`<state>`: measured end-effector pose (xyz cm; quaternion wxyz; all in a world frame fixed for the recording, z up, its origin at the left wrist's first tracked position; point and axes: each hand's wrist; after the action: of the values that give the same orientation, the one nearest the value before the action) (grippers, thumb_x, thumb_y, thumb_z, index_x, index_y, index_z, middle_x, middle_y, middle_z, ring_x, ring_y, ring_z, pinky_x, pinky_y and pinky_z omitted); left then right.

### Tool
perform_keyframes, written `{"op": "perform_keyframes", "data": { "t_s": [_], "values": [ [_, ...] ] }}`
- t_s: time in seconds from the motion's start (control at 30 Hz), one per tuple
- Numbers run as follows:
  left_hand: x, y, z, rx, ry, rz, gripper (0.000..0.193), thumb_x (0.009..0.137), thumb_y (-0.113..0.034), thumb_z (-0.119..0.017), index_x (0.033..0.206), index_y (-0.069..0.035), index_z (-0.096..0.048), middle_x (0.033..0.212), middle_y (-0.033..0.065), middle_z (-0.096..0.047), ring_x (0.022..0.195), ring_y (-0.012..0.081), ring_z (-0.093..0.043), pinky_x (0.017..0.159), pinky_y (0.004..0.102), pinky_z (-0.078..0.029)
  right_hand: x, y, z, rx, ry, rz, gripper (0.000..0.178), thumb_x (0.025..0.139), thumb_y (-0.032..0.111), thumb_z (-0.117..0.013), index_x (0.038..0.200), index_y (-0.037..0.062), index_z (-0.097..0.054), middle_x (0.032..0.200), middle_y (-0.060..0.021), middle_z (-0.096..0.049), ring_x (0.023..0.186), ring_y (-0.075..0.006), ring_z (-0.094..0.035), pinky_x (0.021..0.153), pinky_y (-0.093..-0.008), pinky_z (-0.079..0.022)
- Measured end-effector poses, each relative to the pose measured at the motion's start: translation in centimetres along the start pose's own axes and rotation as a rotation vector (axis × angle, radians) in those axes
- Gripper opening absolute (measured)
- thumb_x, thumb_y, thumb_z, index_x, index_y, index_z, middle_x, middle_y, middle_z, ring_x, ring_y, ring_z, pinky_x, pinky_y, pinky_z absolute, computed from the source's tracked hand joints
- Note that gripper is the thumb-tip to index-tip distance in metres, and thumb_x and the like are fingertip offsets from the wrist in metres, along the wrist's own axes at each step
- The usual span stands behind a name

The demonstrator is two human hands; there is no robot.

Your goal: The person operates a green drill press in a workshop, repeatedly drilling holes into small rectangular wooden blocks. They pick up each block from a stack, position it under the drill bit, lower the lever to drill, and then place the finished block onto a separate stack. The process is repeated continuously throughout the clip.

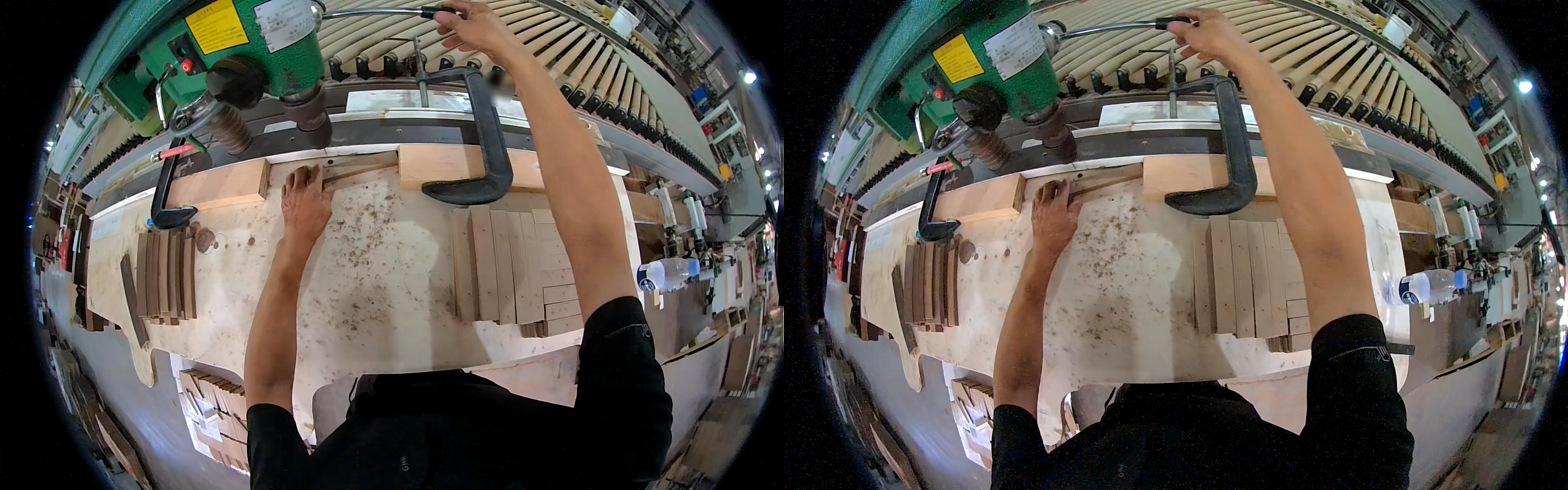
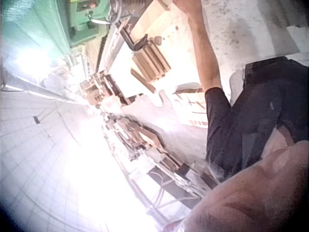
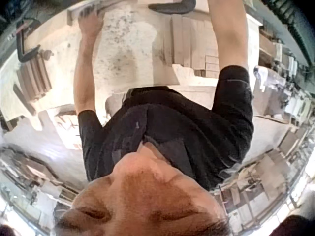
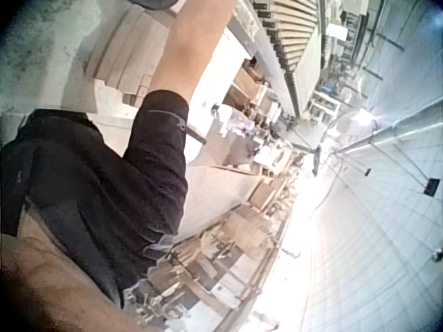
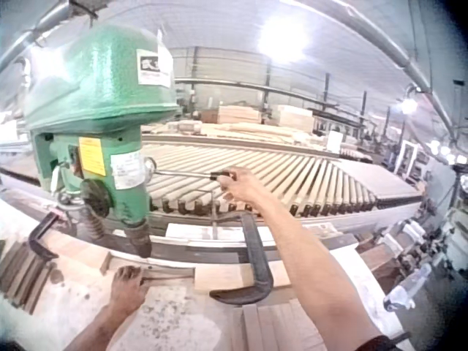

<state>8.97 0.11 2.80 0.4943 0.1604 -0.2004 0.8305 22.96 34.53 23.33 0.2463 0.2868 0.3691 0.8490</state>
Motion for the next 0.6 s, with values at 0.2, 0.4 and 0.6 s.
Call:
{"op": "perform_keyframes", "data": {
  "t_s": [0.2,0.4,0.6],
  "values": [
    [-3.8,-2.6,4.0,-0.234,0.217,0.245,0.033,0.081,-0.027,-0.070,0.100,0.000,-0.065,0.098,0.0184,-0.062,0.093,0.0350,-0.060,0.080,0.0422,-0.048,-0.4,-0.7,-0.4,0.043,0.008,-0.027,0.043,0.091,0.036,-0.063,0.129,0.0164,-0.059,0.093,-0.0050,-0.071,0.077,-0.0135,-0.070,0.060,-0.0273,-0.051],
    [-12.0,-15.5,10.5,-0.749,0.300,0.549,0.028,0.079,-0.023,-0.076,0.084,0.002,-0.065,0.074,0.0141,-0.065,0.066,0.0231,-0.063,0.063,0.0339,-0.050,0.3,-1.9,-0.4,0.093,-0.013,0.023,0.046,0.090,0.038,-0.066,0.128,0.0138,-0.059,0.089,-0.0055,-0.070,0.072,-0.0120,-0.068,0.061,-0.0250,-0.053],
    [-14.2,-22.5,10.4,-0.742,0.282,0.484,0.032,0.075,-0.024,-0.079,0.084,0.001,-0.060,0.079,0.0126,-0.059,0.065,0.0251,-0.060,0.058,0.0365,-0.050,-2.1,1.8,0.1,0.230,0.051,-0.071,0.033,0.095,0.020,-0.058,0.124,0.0050,-0.059,0.075,-0.0074,-0.063,0.056,-0.0139,-0.061,0.042,-0.0269,-0.044]
  ]
}}
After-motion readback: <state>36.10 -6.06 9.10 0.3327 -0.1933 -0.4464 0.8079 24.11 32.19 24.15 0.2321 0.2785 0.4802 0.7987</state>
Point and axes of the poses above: each hand's wrist, its own x-axis towards the middle knuckle, its own z-axis out of the back of the hand, y = z × x
